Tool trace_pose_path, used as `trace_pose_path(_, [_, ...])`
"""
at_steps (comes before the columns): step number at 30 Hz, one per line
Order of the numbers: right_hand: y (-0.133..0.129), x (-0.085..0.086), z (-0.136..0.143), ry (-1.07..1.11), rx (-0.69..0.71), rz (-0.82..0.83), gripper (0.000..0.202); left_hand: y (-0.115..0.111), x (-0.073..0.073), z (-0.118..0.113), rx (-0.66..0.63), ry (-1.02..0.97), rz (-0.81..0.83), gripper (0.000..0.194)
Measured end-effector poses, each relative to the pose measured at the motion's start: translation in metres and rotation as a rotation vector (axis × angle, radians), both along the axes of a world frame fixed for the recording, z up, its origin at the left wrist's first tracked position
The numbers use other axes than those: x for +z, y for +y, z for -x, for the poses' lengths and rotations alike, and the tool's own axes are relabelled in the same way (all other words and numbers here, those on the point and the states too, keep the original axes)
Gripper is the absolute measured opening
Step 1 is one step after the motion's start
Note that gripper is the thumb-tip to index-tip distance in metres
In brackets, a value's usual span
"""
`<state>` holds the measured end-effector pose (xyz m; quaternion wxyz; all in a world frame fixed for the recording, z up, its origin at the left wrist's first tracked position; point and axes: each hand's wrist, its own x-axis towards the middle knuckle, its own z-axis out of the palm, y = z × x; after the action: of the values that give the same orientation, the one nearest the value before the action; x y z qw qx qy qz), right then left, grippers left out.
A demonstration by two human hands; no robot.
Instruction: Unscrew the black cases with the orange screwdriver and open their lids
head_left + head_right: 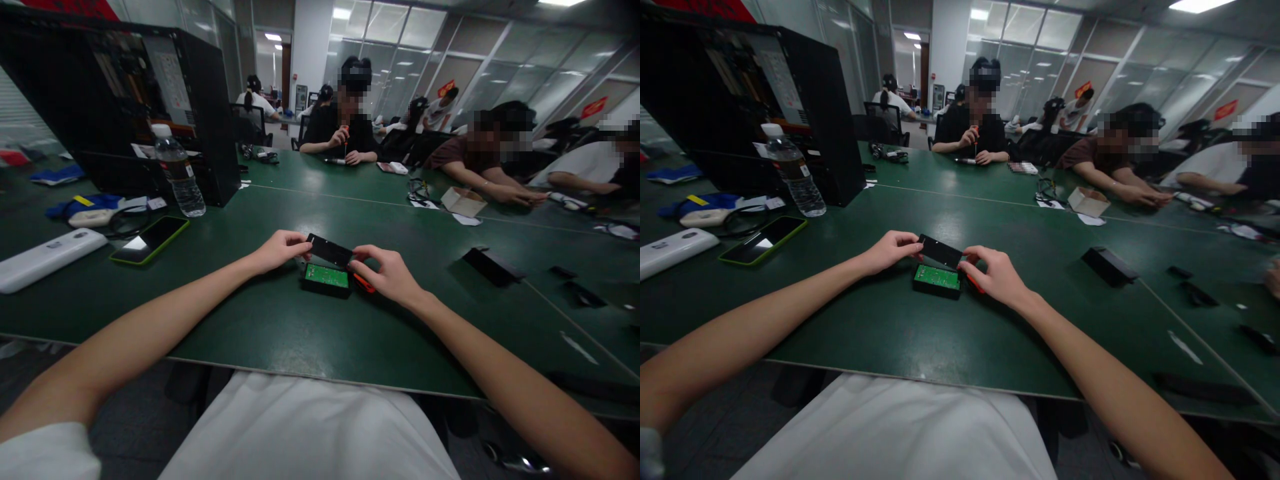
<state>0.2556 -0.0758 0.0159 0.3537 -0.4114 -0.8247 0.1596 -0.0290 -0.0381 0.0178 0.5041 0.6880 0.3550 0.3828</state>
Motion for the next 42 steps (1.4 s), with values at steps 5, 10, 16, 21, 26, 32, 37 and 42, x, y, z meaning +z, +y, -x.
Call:
trace_pose_path(5, [-0.004,-0.003,0.003,-0.193,0.129,-0.088,0.032,0.005,-0.004,0.003,0.099,-0.124,0.063,0.030])
trace_pose_path(10, [-0.012,0.000,0.014,-0.317,0.233,-0.141,0.047,0.010,-0.008,0.004,0.156,-0.209,0.118,0.035])
trace_pose_path(16, [-0.015,0.002,0.022,-0.374,0.220,-0.190,0.048,0.011,-0.009,0.004,0.154,-0.222,0.136,0.034])
trace_pose_path(21, [-0.013,0.002,0.020,-0.389,0.222,-0.198,0.047,0.010,-0.008,0.005,0.123,-0.177,0.088,0.029])
trace_pose_path(26, [-0.010,0.000,0.017,-0.362,0.215,-0.178,0.046,0.011,-0.009,0.007,0.086,-0.107,0.025,0.025])
trace_pose_path(32, [-0.006,-0.005,0.020,-0.341,0.220,-0.162,0.048,0.012,-0.011,0.009,0.053,-0.035,-0.056,0.028])
trace_pose_path(37, [-0.005,-0.008,0.022,-0.341,0.216,-0.171,0.043,0.002,-0.010,0.005,-0.032,0.069,-0.125,0.028])
trace_pose_path(42, [-0.005,-0.011,0.021,-0.317,0.210,-0.200,0.043,-0.011,-0.012,-0.005,-0.075,0.099,-0.173,0.030])
